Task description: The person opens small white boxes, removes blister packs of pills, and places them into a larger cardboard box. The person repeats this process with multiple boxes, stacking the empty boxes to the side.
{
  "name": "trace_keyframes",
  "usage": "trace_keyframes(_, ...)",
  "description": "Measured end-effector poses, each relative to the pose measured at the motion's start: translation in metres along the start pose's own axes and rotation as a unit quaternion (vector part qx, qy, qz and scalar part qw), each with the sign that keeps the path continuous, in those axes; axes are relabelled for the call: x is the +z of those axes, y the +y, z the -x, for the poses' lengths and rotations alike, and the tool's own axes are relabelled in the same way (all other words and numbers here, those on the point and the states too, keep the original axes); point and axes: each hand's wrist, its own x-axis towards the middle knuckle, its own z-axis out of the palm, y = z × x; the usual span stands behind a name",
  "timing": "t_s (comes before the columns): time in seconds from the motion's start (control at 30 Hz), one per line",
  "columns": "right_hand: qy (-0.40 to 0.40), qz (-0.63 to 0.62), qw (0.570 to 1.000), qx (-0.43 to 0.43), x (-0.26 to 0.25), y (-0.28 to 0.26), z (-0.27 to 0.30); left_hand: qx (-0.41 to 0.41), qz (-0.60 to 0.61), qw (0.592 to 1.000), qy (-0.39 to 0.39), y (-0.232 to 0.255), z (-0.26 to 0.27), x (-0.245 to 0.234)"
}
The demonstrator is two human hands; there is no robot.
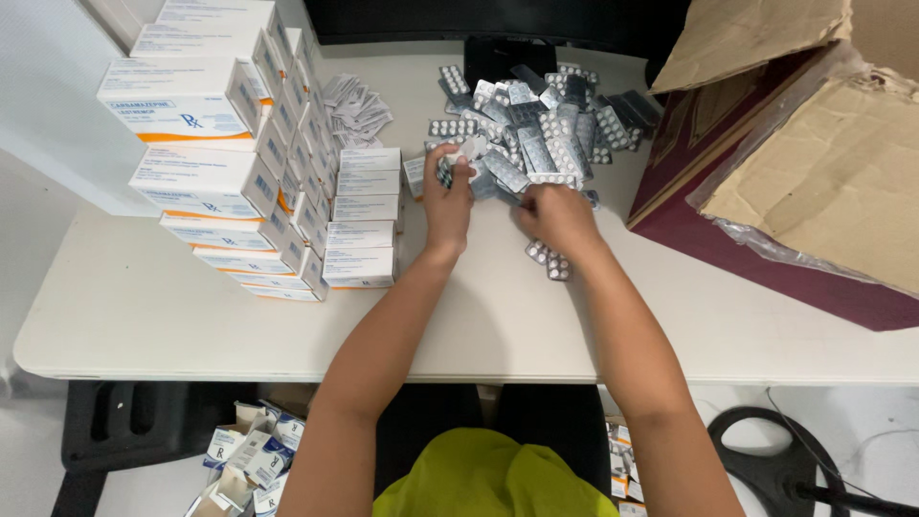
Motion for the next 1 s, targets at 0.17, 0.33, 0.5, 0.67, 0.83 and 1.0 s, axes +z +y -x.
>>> trace_keyframes(0.17,0.087,-0.045,0.994,0.048,-0.027,0.013,0.004,-0.079,0.033,0.995,-0.048,0.002,0.004,0.004)
trace_keyframes(0.33,0.248,-0.167,0.954,-0.010,-0.024,-0.016,0.007,-0.117,0.075,0.988,-0.063,-0.005,0.006,0.005)
trace_keyframes(0.5,0.130,-0.121,0.965,-0.195,-0.013,-0.047,0.018,-0.055,0.072,0.992,-0.086,-0.009,0.004,0.005)
trace_keyframes(0.67,0.062,-0.170,0.979,-0.095,-0.030,-0.025,0.010,-0.018,0.048,0.999,-0.012,-0.008,-0.001,0.000)
trace_keyframes(0.83,0.132,-0.009,0.986,-0.103,-0.016,-0.009,0.003,-0.069,0.052,0.996,0.024,0.000,0.001,0.001)
trace_keyframes(1.0,0.101,0.040,0.984,-0.140,0.015,-0.007,-0.006,-0.089,0.034,0.995,0.014,0.005,0.006,0.007)
